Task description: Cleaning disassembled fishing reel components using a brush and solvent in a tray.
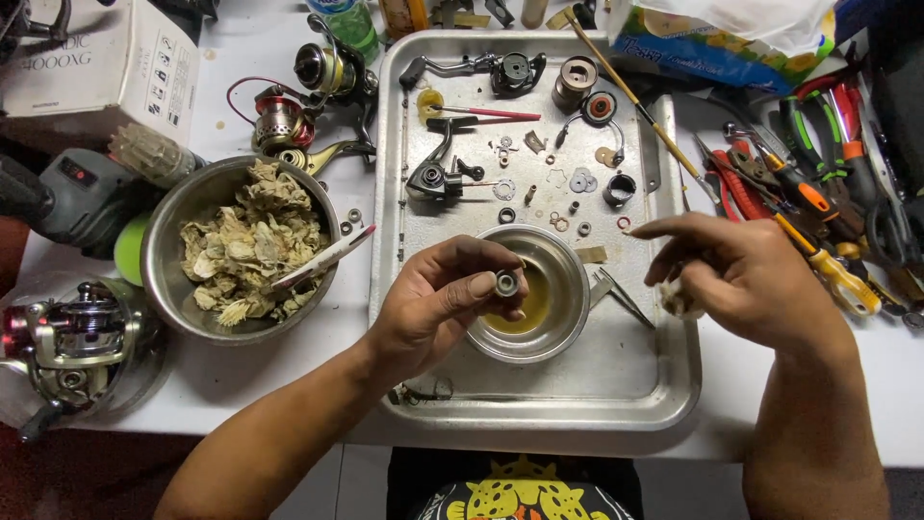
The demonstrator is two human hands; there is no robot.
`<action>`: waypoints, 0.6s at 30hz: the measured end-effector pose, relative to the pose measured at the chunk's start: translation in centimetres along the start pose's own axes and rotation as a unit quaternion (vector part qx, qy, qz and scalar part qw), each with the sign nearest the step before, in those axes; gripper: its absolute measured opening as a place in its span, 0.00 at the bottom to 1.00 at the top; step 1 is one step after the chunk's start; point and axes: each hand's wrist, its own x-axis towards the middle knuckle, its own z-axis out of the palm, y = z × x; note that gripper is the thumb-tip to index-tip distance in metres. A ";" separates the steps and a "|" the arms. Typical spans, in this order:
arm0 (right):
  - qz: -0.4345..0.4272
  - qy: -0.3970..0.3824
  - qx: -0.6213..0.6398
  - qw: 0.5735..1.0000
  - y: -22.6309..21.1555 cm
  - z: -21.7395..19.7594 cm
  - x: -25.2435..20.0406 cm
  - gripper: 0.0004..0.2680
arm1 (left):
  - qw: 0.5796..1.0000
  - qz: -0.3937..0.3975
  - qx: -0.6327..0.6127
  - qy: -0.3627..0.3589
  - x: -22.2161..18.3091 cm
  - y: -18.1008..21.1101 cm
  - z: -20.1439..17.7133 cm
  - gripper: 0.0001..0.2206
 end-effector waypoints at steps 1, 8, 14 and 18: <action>-0.001 -0.001 -0.001 1.000 0.0 -0.1 -0.1 0.17 | 1.000 0.001 0.000 0.001 0.0 0.0 0.0 0.10; -0.061 -0.247 -0.174 0.951 0.3 -1.3 -0.4 0.15 | 1.000 0.008 0.026 -0.007 0.3 0.4 -0.1 0.10; -0.093 -0.282 -0.140 0.945 -0.1 -1.5 -0.7 0.17 | 0.992 0.015 0.127 0.004 0.5 1.0 0.4 0.08; -0.217 -0.130 -0.019 0.967 -1.4 0.5 -0.8 0.11 | 0.947 0.011 0.319 -0.024 0.1 1.1 1.4 0.06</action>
